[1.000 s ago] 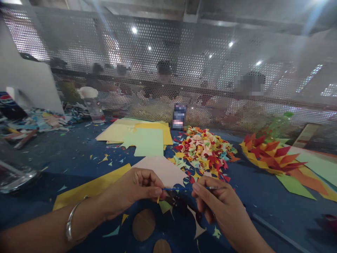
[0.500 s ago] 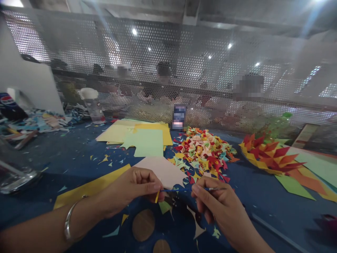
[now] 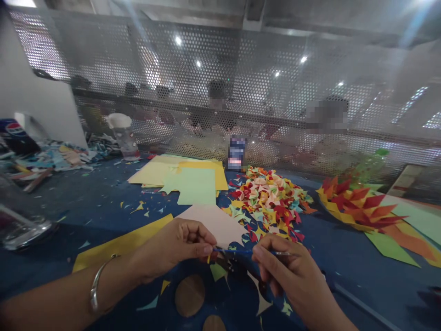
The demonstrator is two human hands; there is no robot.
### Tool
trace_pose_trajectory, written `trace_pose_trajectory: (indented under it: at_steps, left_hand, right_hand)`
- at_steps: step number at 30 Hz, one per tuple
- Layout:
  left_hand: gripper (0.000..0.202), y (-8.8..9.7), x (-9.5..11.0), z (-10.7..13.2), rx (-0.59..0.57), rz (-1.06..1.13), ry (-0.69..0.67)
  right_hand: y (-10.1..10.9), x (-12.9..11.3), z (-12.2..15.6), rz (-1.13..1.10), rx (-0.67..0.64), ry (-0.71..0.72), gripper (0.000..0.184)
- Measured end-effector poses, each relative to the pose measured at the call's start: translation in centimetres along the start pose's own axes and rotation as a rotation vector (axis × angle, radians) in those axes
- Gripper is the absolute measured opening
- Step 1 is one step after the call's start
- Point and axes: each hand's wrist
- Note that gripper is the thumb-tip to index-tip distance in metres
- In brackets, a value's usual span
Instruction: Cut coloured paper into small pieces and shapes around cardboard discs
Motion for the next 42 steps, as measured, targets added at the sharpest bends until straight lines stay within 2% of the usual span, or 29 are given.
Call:
trace_pose_trajectory:
  at_steps: [9,25,36,42]
  left_hand:
    - [0.026,0.02,-0.41,0.02,-0.021,0.148,0.027]
    - [0.029,-0.58,0.14,0.39,-0.018,0.195,0.091]
    - [0.03,-0.62,0.28,0.64,-0.066,0.098,0.077]
    - [0.028,-0.55,0.1,0.62,-0.065,0.031,0.085]
  right_hand:
    - [0.13,0.08,0.0,0.036,-0.016,0.003,0.039]
    - [0.3,0.05,0.12,0.062,-0.031,0.004,0.038]
    - [0.24,-0.41,0.44,0.034,-0.044,0.001,0.042]
    - [0.15,-0.11,0.34,0.063,-0.05,0.054,0.04]
Point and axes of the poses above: each hand's wrist, its own z-axis away from the middle knuckle, its own y-axis out of the back of the hand, x = y × z, and after that the axes turned 4 degrees about z, right-handed
